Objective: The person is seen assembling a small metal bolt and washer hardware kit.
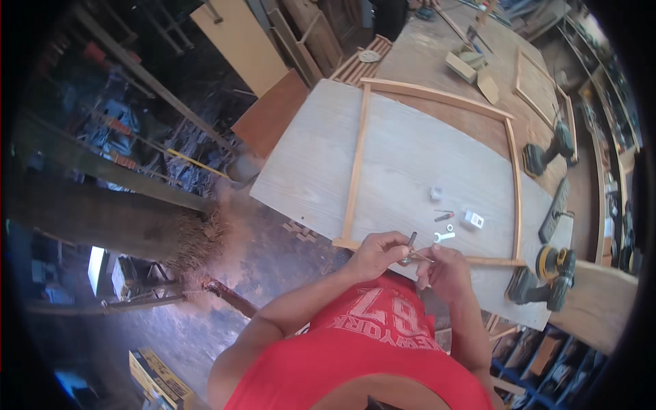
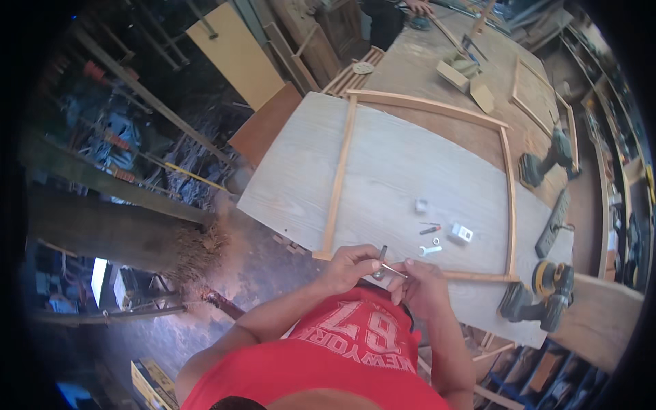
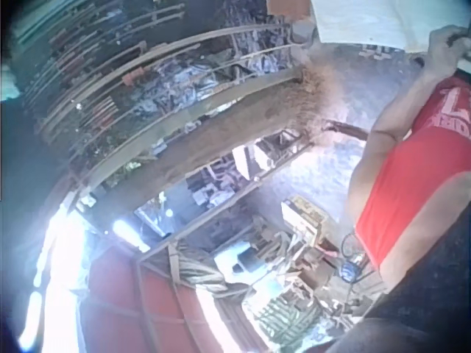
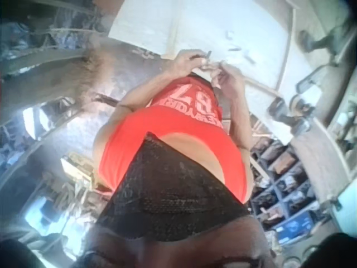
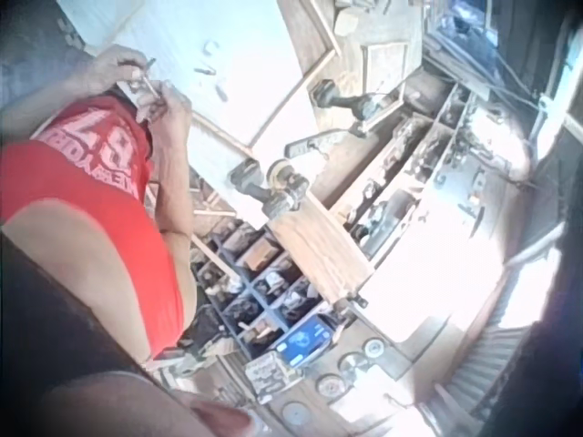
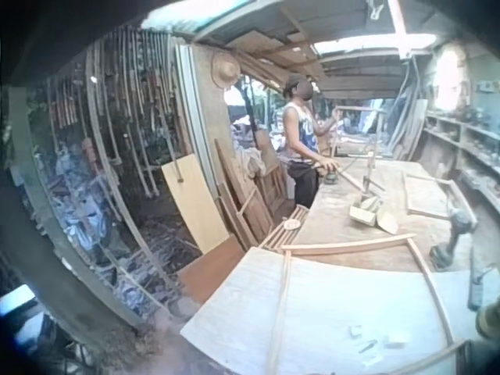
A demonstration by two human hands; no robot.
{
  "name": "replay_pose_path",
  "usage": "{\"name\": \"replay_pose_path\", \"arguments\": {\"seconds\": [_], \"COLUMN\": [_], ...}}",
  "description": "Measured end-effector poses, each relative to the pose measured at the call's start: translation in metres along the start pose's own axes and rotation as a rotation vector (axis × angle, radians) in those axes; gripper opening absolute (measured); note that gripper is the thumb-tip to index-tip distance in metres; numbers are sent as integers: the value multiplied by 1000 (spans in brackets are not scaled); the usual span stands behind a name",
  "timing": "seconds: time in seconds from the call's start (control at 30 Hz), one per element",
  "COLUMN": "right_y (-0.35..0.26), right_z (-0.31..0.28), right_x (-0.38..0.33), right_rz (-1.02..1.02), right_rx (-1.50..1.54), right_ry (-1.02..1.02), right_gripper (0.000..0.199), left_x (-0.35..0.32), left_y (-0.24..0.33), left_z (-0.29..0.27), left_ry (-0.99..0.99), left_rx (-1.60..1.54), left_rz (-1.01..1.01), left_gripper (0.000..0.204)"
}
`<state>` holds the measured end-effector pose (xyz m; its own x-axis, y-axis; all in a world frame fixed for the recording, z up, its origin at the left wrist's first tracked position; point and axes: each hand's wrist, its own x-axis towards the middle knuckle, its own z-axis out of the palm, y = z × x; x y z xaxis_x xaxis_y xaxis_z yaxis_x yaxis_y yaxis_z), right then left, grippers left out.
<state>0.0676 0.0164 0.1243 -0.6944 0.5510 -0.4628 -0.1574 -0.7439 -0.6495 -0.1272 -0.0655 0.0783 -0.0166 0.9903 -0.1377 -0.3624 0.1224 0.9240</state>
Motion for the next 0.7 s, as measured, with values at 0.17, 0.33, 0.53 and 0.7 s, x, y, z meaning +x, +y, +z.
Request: {"name": "replay_pose_path", "arguments": {"seconds": [0.17, 0.33, 0.53, 0.7], "right_y": [9, 5, 16, 15], "right_z": [11, 3, -5, 10], "right_x": [-5, 1, 3, -8], "right_rz": [-562, -1104, 176, -403], "right_rx": [-686, -1488, 78, -773], "right_ry": [135, 86, 43, 187], "right_gripper": [25, 15, 28, 18], "left_x": [-1, -6, -6, 2], "left_y": [-12, -7, 3, -11], "left_z": [-2, 3, -3, -2], "left_ry": [50, 75, 62, 98], "left_rx": [-497, -437, 483, -344], "left_rz": [-252, -278, 258, -265], "left_gripper": [25, 25, 23, 24]}}
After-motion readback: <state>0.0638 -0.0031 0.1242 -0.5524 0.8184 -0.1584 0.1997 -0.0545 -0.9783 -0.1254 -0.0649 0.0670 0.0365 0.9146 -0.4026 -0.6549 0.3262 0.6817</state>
